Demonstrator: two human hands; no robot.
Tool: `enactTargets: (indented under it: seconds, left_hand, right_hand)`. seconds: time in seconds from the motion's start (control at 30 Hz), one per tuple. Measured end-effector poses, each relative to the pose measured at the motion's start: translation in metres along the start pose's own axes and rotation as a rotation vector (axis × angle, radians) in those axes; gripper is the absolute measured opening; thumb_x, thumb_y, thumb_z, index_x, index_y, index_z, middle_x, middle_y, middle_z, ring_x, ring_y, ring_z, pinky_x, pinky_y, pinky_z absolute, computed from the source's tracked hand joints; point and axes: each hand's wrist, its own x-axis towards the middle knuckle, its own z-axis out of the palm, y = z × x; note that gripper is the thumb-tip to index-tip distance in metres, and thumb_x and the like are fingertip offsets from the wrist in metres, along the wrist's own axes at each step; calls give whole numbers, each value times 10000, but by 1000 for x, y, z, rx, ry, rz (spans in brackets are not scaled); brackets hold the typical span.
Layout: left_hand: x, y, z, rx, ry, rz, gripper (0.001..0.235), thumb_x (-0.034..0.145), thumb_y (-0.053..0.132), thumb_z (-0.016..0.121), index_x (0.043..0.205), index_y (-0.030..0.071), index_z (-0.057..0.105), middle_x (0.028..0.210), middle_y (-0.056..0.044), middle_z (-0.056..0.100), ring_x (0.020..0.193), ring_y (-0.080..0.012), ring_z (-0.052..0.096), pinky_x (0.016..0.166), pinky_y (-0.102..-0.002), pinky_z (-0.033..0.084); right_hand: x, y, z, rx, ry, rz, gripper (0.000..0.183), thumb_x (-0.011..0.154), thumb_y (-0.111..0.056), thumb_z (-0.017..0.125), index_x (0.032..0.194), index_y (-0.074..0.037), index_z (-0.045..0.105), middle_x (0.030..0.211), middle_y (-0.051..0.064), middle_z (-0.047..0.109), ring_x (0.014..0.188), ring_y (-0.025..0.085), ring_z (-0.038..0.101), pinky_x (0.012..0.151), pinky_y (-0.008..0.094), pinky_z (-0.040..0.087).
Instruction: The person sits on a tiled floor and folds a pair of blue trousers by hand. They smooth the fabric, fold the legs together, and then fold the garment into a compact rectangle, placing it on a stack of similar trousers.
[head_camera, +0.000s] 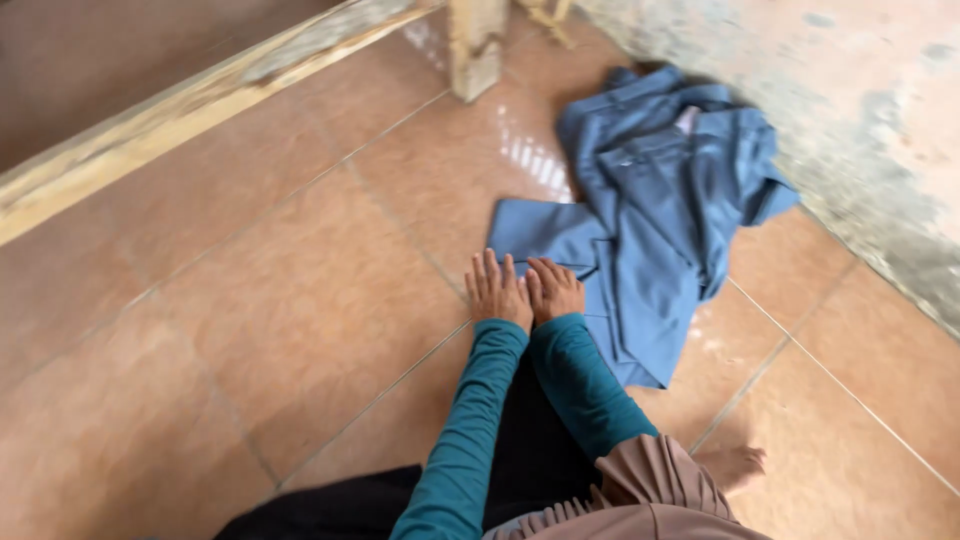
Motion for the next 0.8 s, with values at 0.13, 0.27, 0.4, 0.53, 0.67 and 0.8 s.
enactTargets:
  seconds: [0.13, 0.27, 0.4, 0.53, 0.67, 0.8]
  left_hand:
    - [0, 78, 34, -65, -169, 135, 525, 997, 365, 461, 1458, 119, 516, 1609, -171, 370, 1537, -371, 236, 1255, -554, 129]
    - [-2, 133, 55, -52, -559, 230, 551, 1054, 393, 340, 1542, 143, 390, 1662, -163, 241, 1561, -368, 129, 1269, -532, 71]
    - [-7, 162, 82, -100, -760, 288, 540, 1077, 400, 317, 1569, 180, 333, 1676, -140, 207, 1564, -359, 110, 1265, -525, 79]
    - [3, 167, 105, -140, -957, 248, 557, 1086, 451, 244, 1591, 218, 251, 1697, -124, 105, 1572, -339, 55, 1270, -517, 94]
    - [8, 152, 139, -231, -950, 186, 519, 1097, 485, 230, 1526, 247, 398, 1636, -101, 290, 1526, -307, 260, 1229, -504, 222]
    - [26, 129, 176, -538, -861, -124, 545, 1078, 595, 299, 1449, 296, 565, 1448, -42, 599, 1362, -243, 535, 1157, -411, 411]
  right_hand:
    - [-4, 78, -24, -90, 110, 149, 341, 1059, -559, 439, 1308, -460, 649, 1236, -124, 684, 1153, 142, 622, 893, 366, 518]
    - [1, 139, -38, -136, 94, 310, 351, 1069, -542, 456, 1287, -383, 680, 1221, -63, 704, 1164, 197, 631, 899, 407, 523]
    - [23, 182, -60, -305, 250, 278, 291, 1037, -499, 535, 1271, -393, 673, 1332, -33, 628, 1203, 262, 567, 924, 475, 453]
    - [84, 218, -85, -411, 291, 342, 422, 973, -501, 605, 1388, -430, 572, 1458, -15, 519, 1321, 271, 465, 1024, 481, 356]
    - [126, 305, -32, -71, -87, 680, 751, 918, -497, 667, 1578, -315, 359, 1526, 128, 454, 1358, 390, 466, 1098, 582, 391]
    - [133, 325, 1, 167, -381, 746, 643, 854, -499, 563, 1490, -455, 484, 1383, 88, 640, 1230, 391, 628, 1088, 505, 482]
